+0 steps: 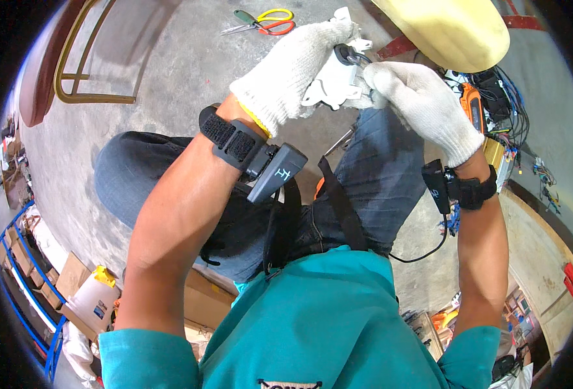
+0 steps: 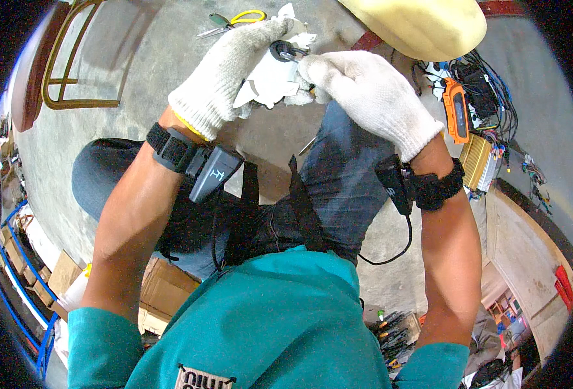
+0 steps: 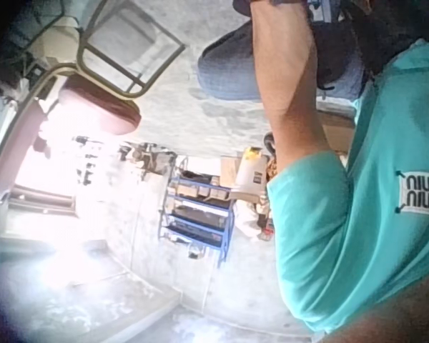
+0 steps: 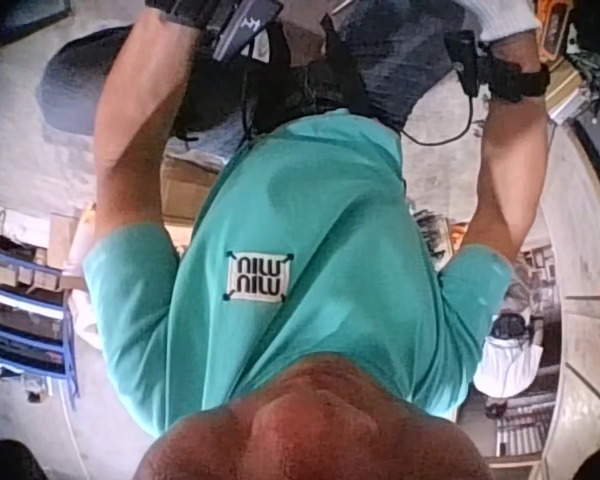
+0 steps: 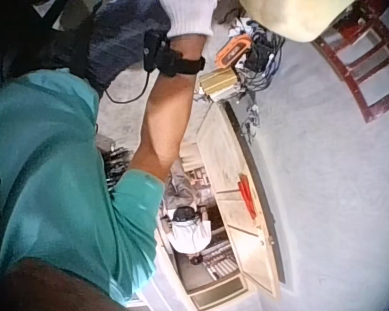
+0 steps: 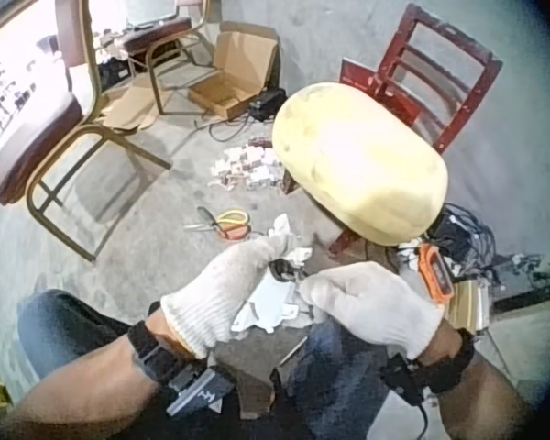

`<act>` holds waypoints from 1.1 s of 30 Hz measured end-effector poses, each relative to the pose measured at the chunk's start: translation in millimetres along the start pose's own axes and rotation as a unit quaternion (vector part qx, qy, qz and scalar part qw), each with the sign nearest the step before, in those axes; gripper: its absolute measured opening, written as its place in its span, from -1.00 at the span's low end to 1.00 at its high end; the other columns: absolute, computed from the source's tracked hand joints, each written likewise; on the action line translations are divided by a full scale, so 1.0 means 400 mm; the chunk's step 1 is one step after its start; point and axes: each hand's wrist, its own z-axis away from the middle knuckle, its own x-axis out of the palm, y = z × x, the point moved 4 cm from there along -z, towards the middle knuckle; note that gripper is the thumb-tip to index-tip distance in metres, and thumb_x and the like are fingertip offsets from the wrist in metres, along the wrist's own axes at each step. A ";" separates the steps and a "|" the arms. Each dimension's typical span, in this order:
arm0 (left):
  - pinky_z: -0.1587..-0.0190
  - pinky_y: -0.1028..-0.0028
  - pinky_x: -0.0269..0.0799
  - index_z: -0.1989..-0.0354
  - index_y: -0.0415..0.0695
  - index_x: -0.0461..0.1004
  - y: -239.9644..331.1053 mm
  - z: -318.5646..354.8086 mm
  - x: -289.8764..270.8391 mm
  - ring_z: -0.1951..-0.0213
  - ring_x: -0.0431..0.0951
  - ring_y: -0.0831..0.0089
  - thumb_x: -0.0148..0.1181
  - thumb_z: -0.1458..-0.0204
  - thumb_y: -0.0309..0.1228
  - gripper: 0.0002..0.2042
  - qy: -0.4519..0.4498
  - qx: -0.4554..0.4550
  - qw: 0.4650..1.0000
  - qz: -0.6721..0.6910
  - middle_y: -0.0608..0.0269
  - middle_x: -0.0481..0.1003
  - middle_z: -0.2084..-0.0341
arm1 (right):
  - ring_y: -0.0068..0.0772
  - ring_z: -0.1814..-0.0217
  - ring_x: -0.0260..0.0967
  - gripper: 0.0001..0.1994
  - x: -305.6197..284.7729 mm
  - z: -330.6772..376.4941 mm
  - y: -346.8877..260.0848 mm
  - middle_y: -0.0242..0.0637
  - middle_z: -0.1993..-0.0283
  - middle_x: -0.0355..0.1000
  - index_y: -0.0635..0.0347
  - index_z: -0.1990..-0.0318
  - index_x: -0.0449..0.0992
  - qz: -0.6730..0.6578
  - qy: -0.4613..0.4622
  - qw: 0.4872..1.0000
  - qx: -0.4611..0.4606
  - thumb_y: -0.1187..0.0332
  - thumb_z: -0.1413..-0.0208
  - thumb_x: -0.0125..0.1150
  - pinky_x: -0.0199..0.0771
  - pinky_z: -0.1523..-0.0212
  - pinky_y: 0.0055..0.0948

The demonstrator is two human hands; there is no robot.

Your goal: The recorder uses a screwdriver to disassemble a black and white mechanical component in a workshop.

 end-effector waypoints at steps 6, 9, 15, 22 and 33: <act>0.47 0.40 0.68 0.12 -0.14 0.50 0.001 0.004 -0.002 0.42 0.70 0.33 0.05 -0.41 -0.23 -0.77 0.026 -0.020 0.999 -0.036 0.16 0.65 0.30 | -0.33 0.23 0.54 -0.56 0.004 -0.008 -0.001 -0.18 0.30 0.61 0.24 0.06 0.67 0.062 0.020 0.996 -0.059 0.02 -0.38 0.07 0.49 0.09 -0.34; 0.49 0.37 0.68 0.10 -0.14 0.47 -0.005 -0.001 -0.002 0.47 0.69 0.31 0.07 -0.40 -0.25 -0.79 0.038 -0.005 0.999 0.004 0.14 0.64 0.28 | -0.25 0.23 0.56 -0.57 0.007 -0.011 -0.004 -0.16 0.31 0.61 0.23 0.09 0.67 0.051 0.012 0.998 -0.027 0.02 -0.37 0.07 0.49 0.09 -0.28; 0.47 0.29 0.70 0.08 -0.16 0.45 -0.018 0.011 0.006 0.46 0.68 0.27 0.05 -0.40 -0.27 -0.80 0.028 -0.025 0.999 -0.008 0.14 0.62 0.28 | -0.14 0.26 0.55 -0.57 0.001 -0.010 -0.005 -0.14 0.35 0.59 0.15 0.12 0.68 0.118 -0.002 0.992 -0.048 -0.02 -0.37 0.05 0.50 0.13 -0.24; 0.46 0.31 0.70 0.04 -0.19 0.47 -0.029 0.020 -0.026 0.47 0.67 0.33 0.04 -0.40 -0.24 -0.75 0.027 -0.031 0.991 -0.130 0.16 0.62 0.29 | 0.05 0.17 0.55 -0.58 0.012 -0.005 -0.023 -0.05 0.26 0.60 0.11 0.15 0.66 0.199 0.003 0.978 -0.068 -0.02 -0.36 0.01 0.51 0.10 -0.12; 0.43 0.44 0.67 -0.04 -0.21 0.51 0.010 0.017 -0.004 0.42 0.69 0.40 0.12 -0.37 -0.31 -0.76 0.052 -0.002 0.996 -0.067 0.19 0.65 0.19 | 0.09 0.09 0.55 -0.56 0.020 -0.024 -0.020 -0.04 0.17 0.61 0.17 0.09 0.66 0.139 0.056 0.982 -0.115 -0.01 -0.38 0.00 0.52 -0.01 -0.14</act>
